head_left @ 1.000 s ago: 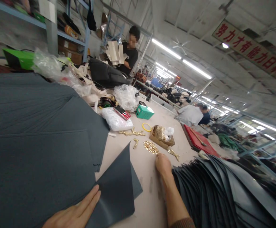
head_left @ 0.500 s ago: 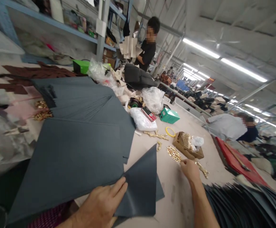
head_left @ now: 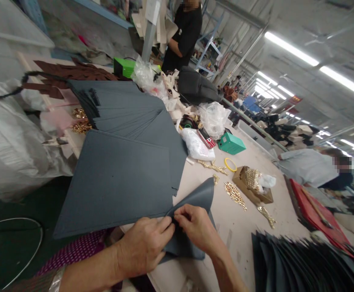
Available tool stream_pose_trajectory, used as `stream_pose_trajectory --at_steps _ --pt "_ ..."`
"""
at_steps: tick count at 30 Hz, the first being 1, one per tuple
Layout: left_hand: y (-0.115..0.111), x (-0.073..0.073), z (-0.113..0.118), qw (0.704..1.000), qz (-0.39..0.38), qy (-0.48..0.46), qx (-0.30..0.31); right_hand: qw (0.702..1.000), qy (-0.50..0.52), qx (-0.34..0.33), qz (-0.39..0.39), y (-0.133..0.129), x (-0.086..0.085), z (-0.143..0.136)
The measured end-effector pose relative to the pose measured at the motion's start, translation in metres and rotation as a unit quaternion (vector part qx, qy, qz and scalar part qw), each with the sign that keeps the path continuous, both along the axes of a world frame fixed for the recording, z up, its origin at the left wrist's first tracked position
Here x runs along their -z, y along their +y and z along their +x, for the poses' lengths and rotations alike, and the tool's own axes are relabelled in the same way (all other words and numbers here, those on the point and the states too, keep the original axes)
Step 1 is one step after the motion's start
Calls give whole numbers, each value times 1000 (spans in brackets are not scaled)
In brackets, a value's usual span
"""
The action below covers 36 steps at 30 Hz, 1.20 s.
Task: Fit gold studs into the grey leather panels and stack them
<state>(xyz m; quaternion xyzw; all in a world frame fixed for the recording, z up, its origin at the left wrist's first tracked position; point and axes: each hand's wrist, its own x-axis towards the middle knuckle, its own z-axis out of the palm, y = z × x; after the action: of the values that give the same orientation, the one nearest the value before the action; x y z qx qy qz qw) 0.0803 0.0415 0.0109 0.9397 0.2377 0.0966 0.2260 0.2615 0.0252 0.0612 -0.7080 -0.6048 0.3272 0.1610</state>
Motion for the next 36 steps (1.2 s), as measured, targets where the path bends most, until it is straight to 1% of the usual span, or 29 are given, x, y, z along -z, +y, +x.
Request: stream_pose_trajectory --at_steps 2,4,8,14,16,18,20,24,26,29,31,32,34,36 --pt "0 0 0 1000 -4 -9 1 1000 -2 -17 -13 3 0 -1" --pt "1 0 0 1000 -4 -17 4 1000 1 -18 -23 5 -2 -2" --pt "1 1 -1 1000 -15 -18 7 999 -18 -7 -40 10 -4 -7" --pt "1 3 0 1000 -25 -15 10 998 -36 4 -51 15 2 -3" --pt "1 4 1 1000 -19 -19 11 996 -28 26 -82 17 2 -2" --pt "0 6 2 1000 -12 -20 11 990 -20 51 -127 22 -1 -3" --pt "0 7 2 1000 -12 -18 16 985 -29 59 -160 28 -6 -5" --pt "-1 9 0 1000 -17 -13 16 983 -64 46 -168 40 -16 -8" --pt "0 9 0 1000 -20 -14 12 983 -49 56 -167 44 -16 -7" --pt "0 10 1 1000 -14 -24 4 981 8 89 -171 44 -11 -1" --pt "0 13 1 999 3 -37 -7 980 59 112 -157 42 -7 8" --pt "1 16 1 999 13 -47 -17 979 82 129 -134 41 -5 16" --pt "2 23 -2 995 28 -84 -39 975 110 186 -50 38 -5 36" --pt "5 32 -7 987 39 -142 -57 956 121 260 54 34 -9 61"
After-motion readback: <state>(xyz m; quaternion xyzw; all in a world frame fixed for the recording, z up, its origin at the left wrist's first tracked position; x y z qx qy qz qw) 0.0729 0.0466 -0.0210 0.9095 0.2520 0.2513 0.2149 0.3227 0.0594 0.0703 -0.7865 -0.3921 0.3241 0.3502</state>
